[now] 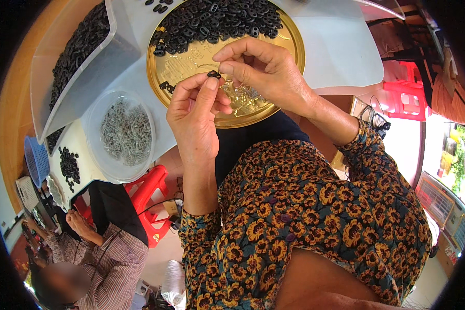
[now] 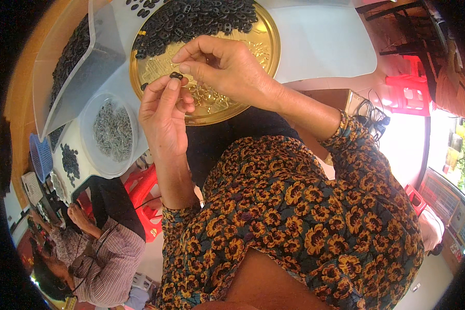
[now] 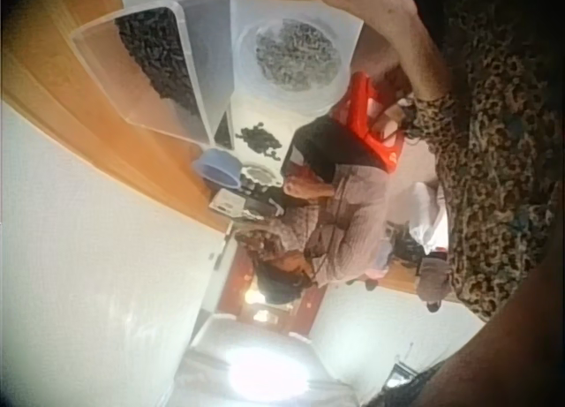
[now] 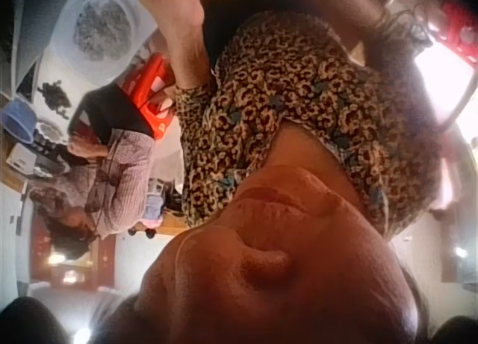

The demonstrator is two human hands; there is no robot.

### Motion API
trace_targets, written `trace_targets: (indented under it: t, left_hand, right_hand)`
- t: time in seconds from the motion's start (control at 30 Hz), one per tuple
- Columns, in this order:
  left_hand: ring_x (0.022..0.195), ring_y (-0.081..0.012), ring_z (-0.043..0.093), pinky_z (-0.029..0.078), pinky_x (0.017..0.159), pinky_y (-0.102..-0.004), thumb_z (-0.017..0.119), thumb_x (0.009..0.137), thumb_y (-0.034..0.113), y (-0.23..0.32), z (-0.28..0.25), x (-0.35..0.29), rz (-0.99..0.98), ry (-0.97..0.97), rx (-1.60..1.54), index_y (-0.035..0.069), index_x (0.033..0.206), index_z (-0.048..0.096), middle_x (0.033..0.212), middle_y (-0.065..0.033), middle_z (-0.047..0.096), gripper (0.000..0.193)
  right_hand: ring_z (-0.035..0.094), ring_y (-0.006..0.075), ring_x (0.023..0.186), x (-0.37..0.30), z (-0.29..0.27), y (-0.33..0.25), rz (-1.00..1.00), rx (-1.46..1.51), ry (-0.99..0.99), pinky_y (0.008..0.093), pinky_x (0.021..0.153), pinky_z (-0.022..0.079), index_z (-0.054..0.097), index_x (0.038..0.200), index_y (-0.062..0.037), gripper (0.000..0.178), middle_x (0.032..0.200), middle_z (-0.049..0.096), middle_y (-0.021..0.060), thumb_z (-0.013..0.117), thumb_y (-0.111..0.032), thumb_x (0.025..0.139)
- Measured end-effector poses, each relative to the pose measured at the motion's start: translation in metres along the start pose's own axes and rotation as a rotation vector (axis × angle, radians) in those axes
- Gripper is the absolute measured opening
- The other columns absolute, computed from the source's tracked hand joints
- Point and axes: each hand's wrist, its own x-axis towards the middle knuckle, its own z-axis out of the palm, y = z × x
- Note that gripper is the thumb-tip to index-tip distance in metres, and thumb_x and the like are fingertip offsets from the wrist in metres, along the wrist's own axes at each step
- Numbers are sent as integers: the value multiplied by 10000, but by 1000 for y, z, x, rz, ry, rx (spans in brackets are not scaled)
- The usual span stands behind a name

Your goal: The person assembles cord locks by picking up plastic stoppers and small springs from a tray and fitting the springs into the stoppers by hand.

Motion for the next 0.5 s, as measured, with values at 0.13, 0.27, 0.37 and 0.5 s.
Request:
trace_targets:
  t: [0.13, 0.27, 0.37, 0.5]
  left_hand:
    - [652, -141, 618, 522, 537, -247, 647, 894, 56, -1, 1, 0, 30, -16, -25, -7, 1020, 610, 892, -124, 670, 146]
    - [656, -143, 619, 523, 536, -249, 644, 895, 53, -1, 1, -1, 39, -9, -29, -8, 1023, 608, 892, -127, 669, 147]
    - [656, -145, 620, 525, 537, -252, 639, 896, 48, -2, 2, 0, 38, -11, -50, -9, 1027, 606, 890, -129, 668, 146]
    - [655, -147, 621, 526, 538, -257, 636, 897, 46, -2, 1, 0, 36, -20, -56, -11, 1030, 602, 895, -134, 669, 149]
  right_hand:
    - [579, 24, 786, 1, 3, -1, -54, -15, 11, 194, 683, 485, 660, 1055, -25, 172, 830, 647, 2, 640, -124, 916]
    - [581, 27, 756, 1, 5, -1, -124, -40, 35, 198, 661, 485, 665, 1055, -35, 171, 798, 642, 2, 642, -129, 914]
    - [579, 32, 734, 2, 4, 2, -90, -85, 49, 209, 645, 487, 669, 1046, -38, 164, 798, 641, 3, 642, -131, 914]
    - [583, 44, 723, 2, 4, -1, -78, -102, 36, 216, 639, 488, 671, 1035, -34, 157, 803, 643, 15, 641, -126, 911]
